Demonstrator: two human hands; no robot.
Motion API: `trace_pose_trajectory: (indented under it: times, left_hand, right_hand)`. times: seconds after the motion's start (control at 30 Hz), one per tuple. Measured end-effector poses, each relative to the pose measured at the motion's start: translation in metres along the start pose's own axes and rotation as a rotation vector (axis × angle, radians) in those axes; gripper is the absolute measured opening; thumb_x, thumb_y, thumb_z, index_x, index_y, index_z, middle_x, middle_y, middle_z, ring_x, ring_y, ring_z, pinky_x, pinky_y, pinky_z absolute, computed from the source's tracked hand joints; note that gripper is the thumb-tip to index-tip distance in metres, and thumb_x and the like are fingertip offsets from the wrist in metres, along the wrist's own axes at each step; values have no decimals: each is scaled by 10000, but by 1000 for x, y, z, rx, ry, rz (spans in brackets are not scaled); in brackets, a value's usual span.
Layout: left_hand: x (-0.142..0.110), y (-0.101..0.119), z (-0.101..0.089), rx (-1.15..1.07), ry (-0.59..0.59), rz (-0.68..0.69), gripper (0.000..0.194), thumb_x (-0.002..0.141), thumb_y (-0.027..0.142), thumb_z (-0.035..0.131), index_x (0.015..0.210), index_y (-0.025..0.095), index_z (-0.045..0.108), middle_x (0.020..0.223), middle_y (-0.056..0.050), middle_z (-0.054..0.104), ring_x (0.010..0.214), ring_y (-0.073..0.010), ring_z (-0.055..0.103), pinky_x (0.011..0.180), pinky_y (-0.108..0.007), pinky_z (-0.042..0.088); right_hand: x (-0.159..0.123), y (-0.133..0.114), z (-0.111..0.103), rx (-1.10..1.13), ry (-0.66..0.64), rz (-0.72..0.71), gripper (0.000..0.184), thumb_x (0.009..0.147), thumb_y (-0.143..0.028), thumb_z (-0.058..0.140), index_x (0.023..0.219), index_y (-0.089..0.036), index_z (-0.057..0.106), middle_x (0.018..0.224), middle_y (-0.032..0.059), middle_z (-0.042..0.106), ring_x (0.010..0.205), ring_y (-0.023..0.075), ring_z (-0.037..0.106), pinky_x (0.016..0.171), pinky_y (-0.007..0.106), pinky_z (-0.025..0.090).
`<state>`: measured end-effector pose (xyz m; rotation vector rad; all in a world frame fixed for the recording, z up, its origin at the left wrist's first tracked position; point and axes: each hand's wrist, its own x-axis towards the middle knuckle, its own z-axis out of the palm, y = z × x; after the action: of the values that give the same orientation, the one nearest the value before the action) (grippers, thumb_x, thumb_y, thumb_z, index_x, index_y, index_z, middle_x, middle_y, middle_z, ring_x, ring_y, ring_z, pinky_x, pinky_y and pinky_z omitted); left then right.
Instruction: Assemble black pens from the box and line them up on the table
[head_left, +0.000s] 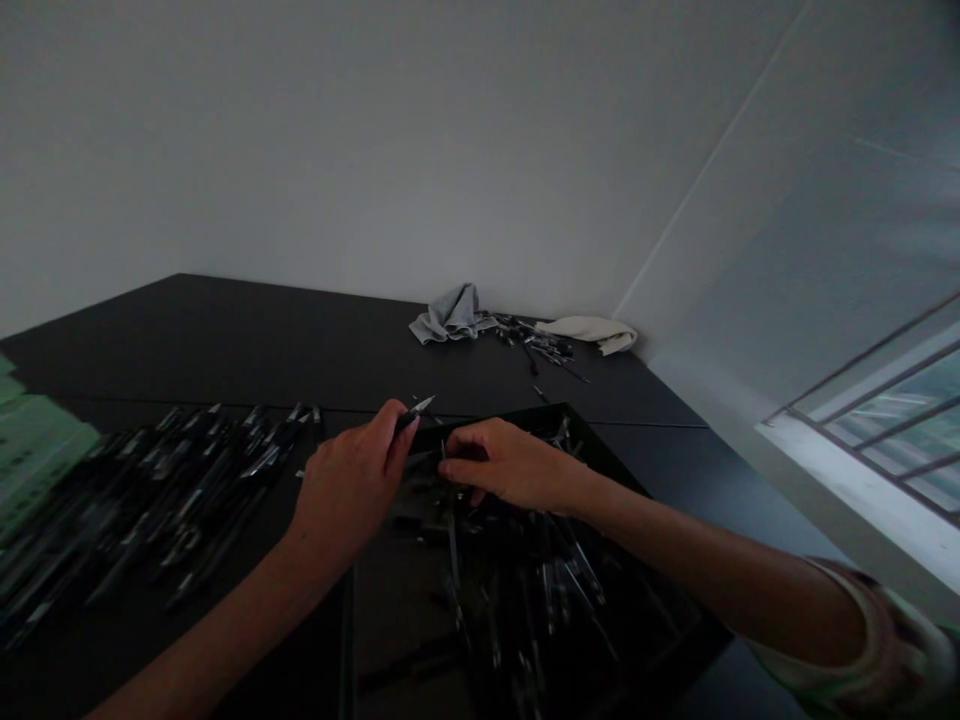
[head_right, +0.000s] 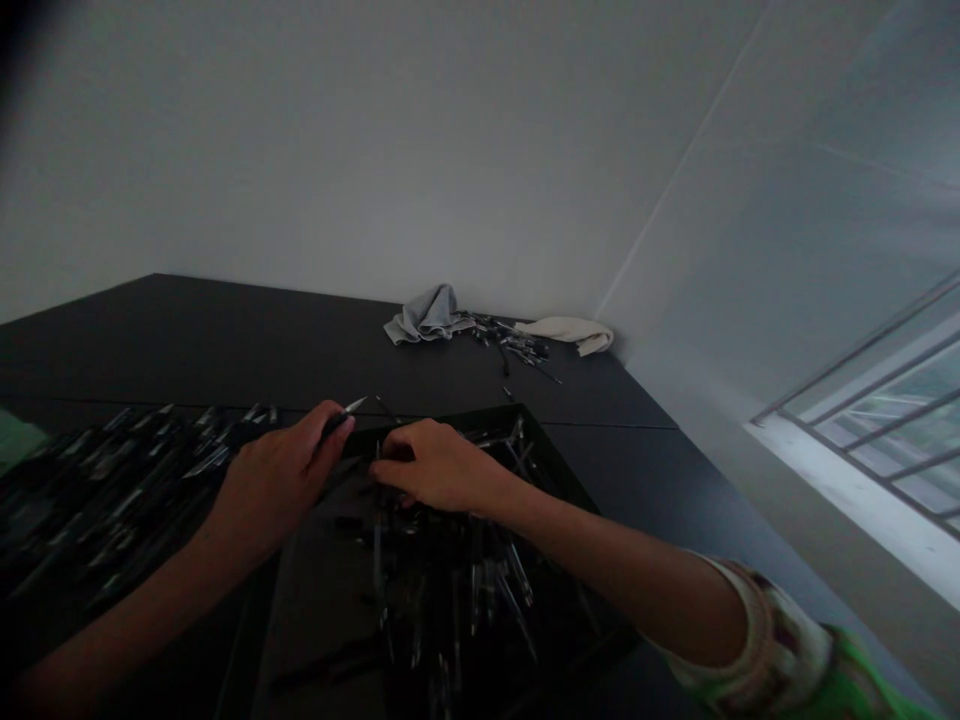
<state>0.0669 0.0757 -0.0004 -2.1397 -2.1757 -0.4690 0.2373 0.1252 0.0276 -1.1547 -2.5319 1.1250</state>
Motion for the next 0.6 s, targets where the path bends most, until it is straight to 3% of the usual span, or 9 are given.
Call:
trace_pose_trajectory:
  times: [0.13, 0.27, 0.43, 0.53, 0.6]
  left_hand:
    - [0, 1, 1, -8, 6, -4, 213, 971, 358, 313, 947, 221, 474, 685, -8, 659, 668, -256, 690, 506, -284, 329]
    - [0, 2, 0, -3, 6, -9, 213, 971, 353, 311, 944, 223, 477, 683, -7, 656, 662, -254, 687, 517, -287, 348]
    - [0, 1, -1, 5, 5, 8, 237, 974, 352, 279, 957, 223, 477, 696, -10, 662, 668, -247, 688, 523, -285, 362]
    - [-1, 1, -1, 9, 4, 14, 247, 974, 353, 272, 967, 220, 481, 697, -13, 670, 669, -241, 690, 523, -282, 367]
    - [-1, 1, 0, 12, 4, 11, 242, 973, 353, 279, 967, 220, 481, 694, -12, 675, 661, -243, 690, 513, -282, 362]
  right_hand:
    - [-12, -2, -6, -185, -34, -20, 216, 819, -253, 558, 982, -114, 585, 934, 85, 648, 834, 198, 600, 716, 306, 440]
    - [-32, -7, -5, -411, -121, 14, 300, 786, -138, 511, 1074, -58, 534, 1094, 179, 567, 951, 259, 582, 801, 373, 429]
    - [-39, -11, 14, -359, -246, -27, 439, 731, -23, 440, 1167, -20, 496, 1176, 219, 525, 1077, 270, 544, 835, 354, 442]
    - [-38, -15, 20, -271, -270, -102, 428, 746, -28, 437, 1169, -27, 497, 1193, 207, 544, 1117, 254, 525, 881, 329, 431]
    - [-38, -21, 17, -221, -355, -152, 381, 782, -52, 429, 1154, -49, 509, 1168, 182, 581, 1072, 235, 560, 867, 304, 439]
